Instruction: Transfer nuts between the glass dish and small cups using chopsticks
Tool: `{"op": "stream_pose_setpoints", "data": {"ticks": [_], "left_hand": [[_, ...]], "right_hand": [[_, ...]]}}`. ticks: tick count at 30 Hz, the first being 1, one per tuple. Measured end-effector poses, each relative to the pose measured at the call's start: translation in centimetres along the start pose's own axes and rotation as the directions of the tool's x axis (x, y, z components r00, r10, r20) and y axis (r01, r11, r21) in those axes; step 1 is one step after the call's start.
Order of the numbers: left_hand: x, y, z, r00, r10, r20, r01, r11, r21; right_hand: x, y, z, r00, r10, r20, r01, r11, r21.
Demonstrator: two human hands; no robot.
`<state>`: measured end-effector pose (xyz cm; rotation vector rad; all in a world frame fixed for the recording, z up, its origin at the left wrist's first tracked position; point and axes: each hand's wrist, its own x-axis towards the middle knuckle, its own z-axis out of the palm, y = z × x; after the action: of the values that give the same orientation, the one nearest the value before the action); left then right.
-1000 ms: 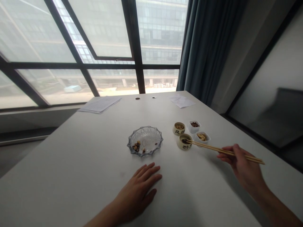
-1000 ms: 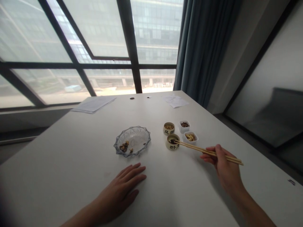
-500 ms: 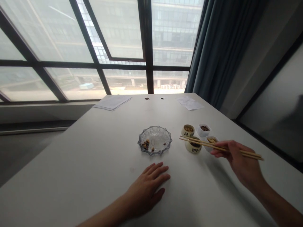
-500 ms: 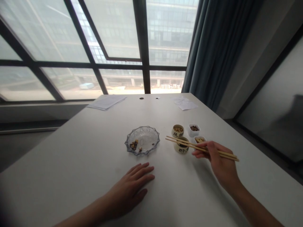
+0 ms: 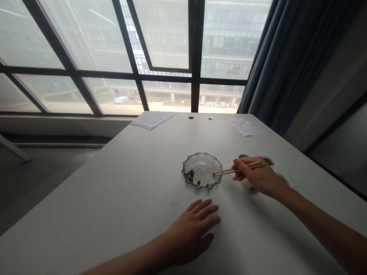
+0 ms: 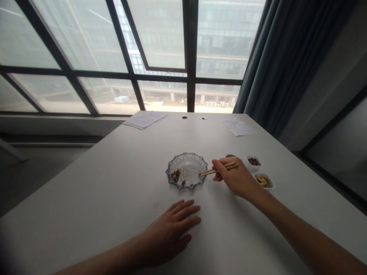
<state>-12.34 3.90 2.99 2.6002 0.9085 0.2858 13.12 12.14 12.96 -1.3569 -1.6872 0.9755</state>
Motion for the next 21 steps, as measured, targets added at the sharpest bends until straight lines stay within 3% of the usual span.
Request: {"op": "stream_pose_setpoints", "data": {"ticks": [13, 21], "left_hand": [[-0.1, 0.0, 0.2, 1.0, 0.005, -0.027, -0.005, 1.0, 0.0], [-0.2, -0.1, 0.5, 0.999, 0.014, -0.052, -0.015, 1.0, -0.024]], "right_hand": [[-0.2, -1.5, 0.1, 0.995, -0.091, 0.046, 0.1, 0.954, -0.284], [-0.3, -1.2, 1.6, 0.974, -0.224, -0.035, 0.197, 0.911, -0.361]]}}
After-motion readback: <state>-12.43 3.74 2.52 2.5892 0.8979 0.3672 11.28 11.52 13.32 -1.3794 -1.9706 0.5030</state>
